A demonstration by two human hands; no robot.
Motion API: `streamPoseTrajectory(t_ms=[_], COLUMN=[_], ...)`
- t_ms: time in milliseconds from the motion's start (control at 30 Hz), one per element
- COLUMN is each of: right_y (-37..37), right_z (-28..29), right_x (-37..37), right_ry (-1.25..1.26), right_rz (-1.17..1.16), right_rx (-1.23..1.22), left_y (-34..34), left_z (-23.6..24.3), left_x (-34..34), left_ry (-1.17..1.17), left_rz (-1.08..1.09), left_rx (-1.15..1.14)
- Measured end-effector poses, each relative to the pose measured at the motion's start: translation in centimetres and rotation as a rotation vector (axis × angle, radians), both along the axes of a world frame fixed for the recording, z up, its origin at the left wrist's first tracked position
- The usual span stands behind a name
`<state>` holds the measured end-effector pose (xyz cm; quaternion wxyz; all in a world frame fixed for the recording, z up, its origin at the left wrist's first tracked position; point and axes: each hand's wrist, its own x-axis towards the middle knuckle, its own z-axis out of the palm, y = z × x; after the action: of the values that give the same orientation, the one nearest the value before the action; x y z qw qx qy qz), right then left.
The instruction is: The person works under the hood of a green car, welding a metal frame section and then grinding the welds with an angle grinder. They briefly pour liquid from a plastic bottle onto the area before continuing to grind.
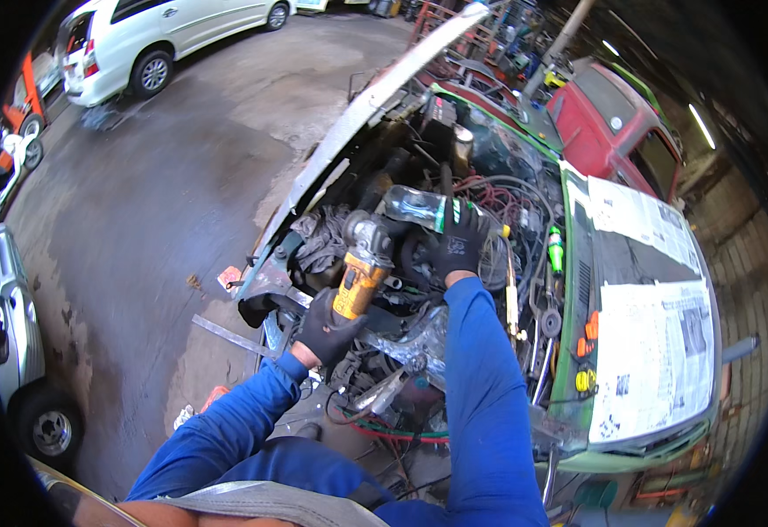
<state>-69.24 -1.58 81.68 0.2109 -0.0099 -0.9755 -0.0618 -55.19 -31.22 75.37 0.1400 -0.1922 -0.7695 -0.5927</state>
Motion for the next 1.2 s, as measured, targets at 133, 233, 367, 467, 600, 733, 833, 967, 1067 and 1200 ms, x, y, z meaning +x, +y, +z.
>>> streamPoseTrajectory(t_ms=[133,233,367,467,600,733,833,967,1067,1200], right_y=[-4.0,-7.2,-10.3,-10.6,-9.8,-8.6,-6.9,-5.0,-3.9,-2.4], right_z=[1.1,2.4,2.3,0.8,-2.9,-5.5,-6.7,-7.5,-7.6,-7.7], right_x=[6.7,14.9,26.7,34.1,41.8,48.2,52.2,56.3,58.3,60.2], right_ry=[0.250,0.375,0.285,0.133,0.015,0.119,0.207,0.155,0.157,0.202], right_rz=[0.092,0.323,0.387,0.380,0.209,0.089,0.060,0.023,0.053,0.125], right_rx=[-0.338,-0.474,-0.591,-0.666,-0.754,-0.871,-1.057,-1.346,-1.549,-1.669], left_y=[0.4,0.4,0.1,0.2,-0.1,-2.4,-5.0,-8.1,-6.7,0.1], left_z=[-0.9,-1.5,-1.9,-2.1,-2.5,-1.1,2.5,10.7,15.1,15.0], left_x=[-0.2,-0.4,-0.8,-1.3,-2.8,-3.9,-2.2,5.4,13.1,23.2], left_ry=[-0.092,-0.171,-0.158,-0.178,-0.283,-0.280,-0.340,-0.258,-0.139,-0.108], left_rz=[0.008,0.030,-0.030,-0.068,-0.149,-0.178,-0.096,-0.152,-0.315,-0.246], left_rx=[0.025,0.003,0.033,0.028,0.155,0.029,0.030,-0.179,-0.331,-0.532])
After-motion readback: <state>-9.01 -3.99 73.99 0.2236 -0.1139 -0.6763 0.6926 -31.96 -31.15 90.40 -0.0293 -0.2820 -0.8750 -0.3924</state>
